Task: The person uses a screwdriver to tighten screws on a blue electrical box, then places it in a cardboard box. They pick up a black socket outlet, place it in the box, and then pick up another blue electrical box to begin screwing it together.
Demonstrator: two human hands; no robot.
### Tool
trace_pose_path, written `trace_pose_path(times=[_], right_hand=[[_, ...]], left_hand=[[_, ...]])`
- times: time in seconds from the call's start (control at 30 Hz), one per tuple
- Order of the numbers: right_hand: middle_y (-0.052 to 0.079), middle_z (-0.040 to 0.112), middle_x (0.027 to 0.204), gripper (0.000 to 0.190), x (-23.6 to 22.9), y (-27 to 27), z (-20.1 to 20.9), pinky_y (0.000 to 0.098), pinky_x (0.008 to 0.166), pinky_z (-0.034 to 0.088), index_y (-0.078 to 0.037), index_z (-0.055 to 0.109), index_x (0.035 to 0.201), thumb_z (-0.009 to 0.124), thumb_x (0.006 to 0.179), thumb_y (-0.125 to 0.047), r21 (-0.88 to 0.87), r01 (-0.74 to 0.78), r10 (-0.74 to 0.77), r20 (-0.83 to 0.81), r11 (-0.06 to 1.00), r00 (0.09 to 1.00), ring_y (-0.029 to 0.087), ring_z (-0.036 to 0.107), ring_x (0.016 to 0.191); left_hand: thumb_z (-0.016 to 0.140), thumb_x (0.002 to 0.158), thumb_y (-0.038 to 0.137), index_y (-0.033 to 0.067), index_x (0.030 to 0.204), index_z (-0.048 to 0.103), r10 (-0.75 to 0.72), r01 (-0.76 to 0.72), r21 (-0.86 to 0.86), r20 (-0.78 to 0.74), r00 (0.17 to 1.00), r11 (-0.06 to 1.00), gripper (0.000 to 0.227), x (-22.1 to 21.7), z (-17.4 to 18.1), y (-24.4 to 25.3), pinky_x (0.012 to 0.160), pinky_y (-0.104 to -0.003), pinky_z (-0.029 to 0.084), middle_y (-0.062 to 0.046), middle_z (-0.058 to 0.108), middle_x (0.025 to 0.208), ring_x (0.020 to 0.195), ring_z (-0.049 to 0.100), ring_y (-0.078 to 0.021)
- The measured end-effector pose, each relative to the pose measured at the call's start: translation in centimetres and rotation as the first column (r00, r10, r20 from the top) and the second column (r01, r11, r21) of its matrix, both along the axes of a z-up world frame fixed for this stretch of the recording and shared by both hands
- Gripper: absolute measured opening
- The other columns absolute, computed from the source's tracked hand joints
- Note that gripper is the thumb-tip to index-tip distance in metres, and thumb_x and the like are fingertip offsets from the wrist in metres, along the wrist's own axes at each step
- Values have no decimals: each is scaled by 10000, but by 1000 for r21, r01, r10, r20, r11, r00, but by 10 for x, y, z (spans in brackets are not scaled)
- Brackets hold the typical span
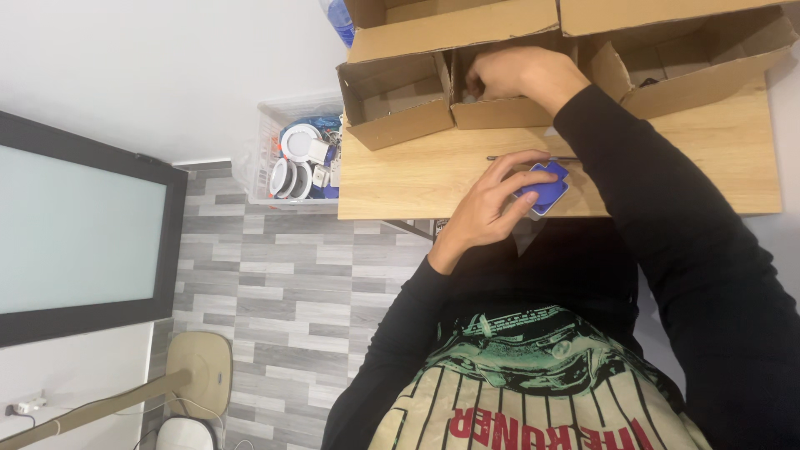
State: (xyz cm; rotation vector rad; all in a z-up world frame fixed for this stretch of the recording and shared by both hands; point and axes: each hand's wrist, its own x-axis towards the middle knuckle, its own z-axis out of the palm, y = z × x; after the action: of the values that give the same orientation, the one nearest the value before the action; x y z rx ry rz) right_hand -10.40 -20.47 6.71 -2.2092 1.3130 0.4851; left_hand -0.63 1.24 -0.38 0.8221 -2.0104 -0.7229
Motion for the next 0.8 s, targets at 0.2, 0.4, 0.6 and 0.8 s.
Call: trace_pose_path(times=[0.2, 0.4, 0.6, 0.8], right_hand=[[153, 772, 1152, 428, -5, 4, 6, 549, 771, 521, -100, 702, 1108, 631, 982, -503, -123, -56, 63, 52, 991, 997, 395, 712, 957], [179, 739, 932, 376, -22, 30, 44, 495, 699, 449, -51, 548, 1020, 578, 985, -423, -118, 1, 8, 73, 993, 997, 386, 636, 823], [65, 685, 886, 176, -54, 68, 68, 403, 734, 471, -58, 607, 851, 742, 935, -134, -158, 96, -9, 477, 983, 879, 220, 577, 804], [113, 744, 1141, 264, -115, 113, 55, 308, 832, 552, -37, 805, 1383, 805, 1119, -36, -432, 121, 293, 766, 893, 572, 185, 664, 883]], left_hand=[[420, 1237, 405, 217, 1469, 622, -7, 7, -4, -22, 1000, 1000, 361, 0, 2, 2, 1222, -471, 577, -96, 581, 1566, 1459, 614, -311], [438, 1232, 382, 217, 1465, 633, -8, 8, -3, -22, 1000, 1000, 346, 0, 3, 1, 1248, -470, 557, -97, 588, 1558, 1456, 618, -302], [939, 912, 470, 266, 1439, 656, 90, -90, -122, -8, 996, 988, 632, -5, -3, 3, 1136, -405, 637, -69, 523, 1446, 1315, 613, -248], [849, 1006, 230, 261, 1514, 604, 81, -78, -148, 14, 997, 986, 565, -2, -19, -4, 1085, -413, 623, -121, 520, 1443, 1348, 572, -306]])
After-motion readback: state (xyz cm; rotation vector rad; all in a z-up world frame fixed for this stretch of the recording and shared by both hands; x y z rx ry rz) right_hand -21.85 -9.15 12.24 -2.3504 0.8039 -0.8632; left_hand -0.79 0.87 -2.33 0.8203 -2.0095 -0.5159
